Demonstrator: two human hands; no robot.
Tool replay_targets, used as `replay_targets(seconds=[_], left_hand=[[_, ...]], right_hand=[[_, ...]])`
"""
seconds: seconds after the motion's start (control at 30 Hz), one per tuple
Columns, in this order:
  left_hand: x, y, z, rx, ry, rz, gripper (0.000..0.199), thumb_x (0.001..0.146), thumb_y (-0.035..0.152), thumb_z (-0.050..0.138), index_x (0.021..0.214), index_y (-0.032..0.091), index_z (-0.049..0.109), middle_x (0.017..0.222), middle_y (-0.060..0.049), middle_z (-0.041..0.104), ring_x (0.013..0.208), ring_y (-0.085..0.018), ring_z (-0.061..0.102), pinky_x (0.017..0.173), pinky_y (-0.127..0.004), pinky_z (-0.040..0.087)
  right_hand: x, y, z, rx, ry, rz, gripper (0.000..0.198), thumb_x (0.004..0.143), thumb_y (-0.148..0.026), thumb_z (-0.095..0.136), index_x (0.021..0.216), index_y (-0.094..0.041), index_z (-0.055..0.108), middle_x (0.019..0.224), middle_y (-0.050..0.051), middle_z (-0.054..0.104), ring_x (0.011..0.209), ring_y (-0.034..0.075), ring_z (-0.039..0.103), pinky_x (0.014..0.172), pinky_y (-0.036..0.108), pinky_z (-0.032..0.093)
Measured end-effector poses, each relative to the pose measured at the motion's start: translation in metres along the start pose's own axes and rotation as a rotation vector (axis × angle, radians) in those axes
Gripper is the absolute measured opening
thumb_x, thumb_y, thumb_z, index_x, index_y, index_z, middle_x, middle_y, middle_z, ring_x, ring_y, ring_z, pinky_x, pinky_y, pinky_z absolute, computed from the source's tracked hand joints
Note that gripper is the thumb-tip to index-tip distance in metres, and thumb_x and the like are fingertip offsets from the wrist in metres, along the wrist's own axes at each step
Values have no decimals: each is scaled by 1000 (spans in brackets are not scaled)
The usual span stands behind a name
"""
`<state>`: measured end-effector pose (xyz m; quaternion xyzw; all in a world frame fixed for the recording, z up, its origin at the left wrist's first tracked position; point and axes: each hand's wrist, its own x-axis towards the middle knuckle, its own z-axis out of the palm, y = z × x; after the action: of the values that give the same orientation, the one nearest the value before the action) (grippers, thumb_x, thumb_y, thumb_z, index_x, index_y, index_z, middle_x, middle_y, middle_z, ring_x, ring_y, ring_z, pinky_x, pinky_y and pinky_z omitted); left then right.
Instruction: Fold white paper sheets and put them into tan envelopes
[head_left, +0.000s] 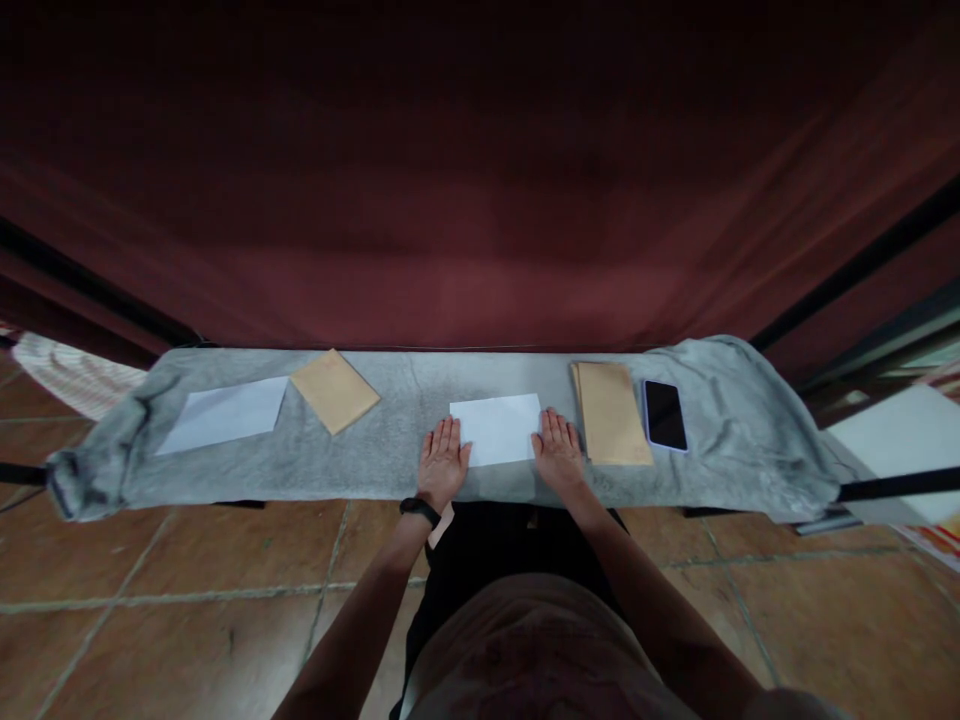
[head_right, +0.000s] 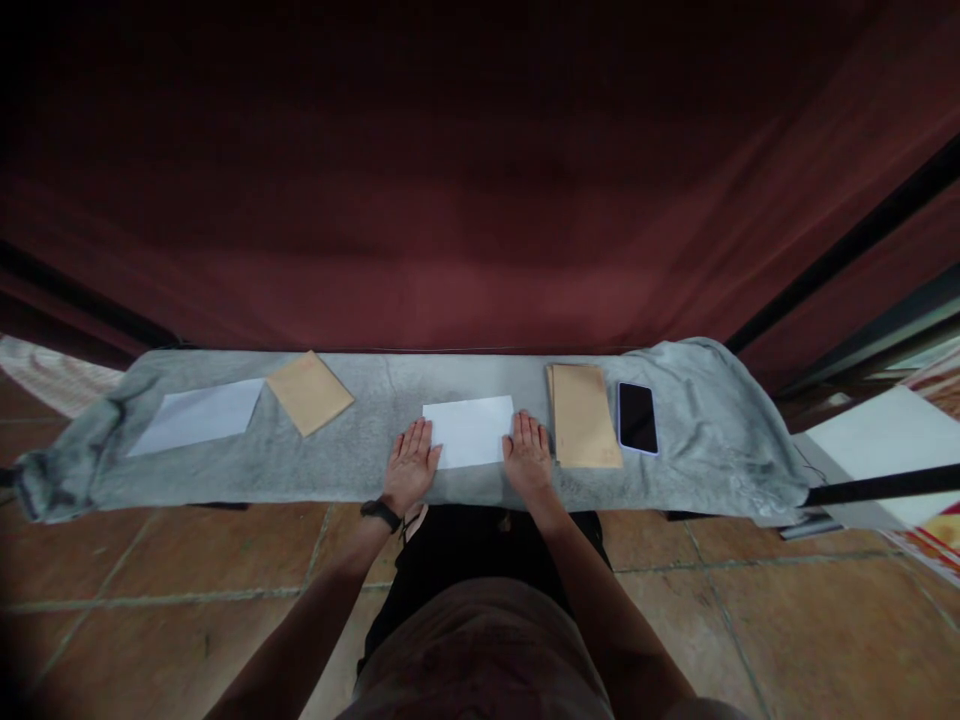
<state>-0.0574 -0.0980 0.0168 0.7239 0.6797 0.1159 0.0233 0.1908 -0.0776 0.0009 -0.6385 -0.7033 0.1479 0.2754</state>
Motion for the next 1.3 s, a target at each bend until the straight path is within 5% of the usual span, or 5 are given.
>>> replay_targets(seconds=[0.17,0.3,0.73,1.03,1.3], left_hand=[[-5,8,3,23,83,-40,58,102,33,33,155,9,36,160,-16,36,151,-29,27,124,-51,23],[-8,27,8,12,67,93,57,103,32,33,157,15,32,162,-10,32,153,-25,24,125,-48,24],[-7,41,13,49,-24,196,54,106,38,28,153,15,40,161,-10,35,151,-25,28,124,-46,28],[17,84,25,-11,-78,218,58,106,40,26,155,10,34,162,-13,33,152,-24,25,124,-45,25],[48,80,32,2,-67,181,64,105,46,29,156,8,30,163,-14,29,154,-26,20,125,-46,21]], right_hand=[[-8,-4,-8,-31,-5,33,53,99,-30,38,148,-9,44,157,19,40,145,34,36,120,54,22],[-8,-16,-19,-194,-49,135,42,98,-29,44,135,-12,57,138,23,57,129,36,52,109,52,37],[6,-25,-39,-296,-367,392,30,100,-35,47,115,-19,66,105,11,76,98,24,73,82,30,52],[1,-24,-40,-296,-333,378,32,102,-36,44,111,-19,70,101,11,77,94,24,75,80,30,53],[-8,-29,-35,-416,-204,329,31,102,-35,45,106,-17,70,86,12,77,81,24,76,72,28,53]])
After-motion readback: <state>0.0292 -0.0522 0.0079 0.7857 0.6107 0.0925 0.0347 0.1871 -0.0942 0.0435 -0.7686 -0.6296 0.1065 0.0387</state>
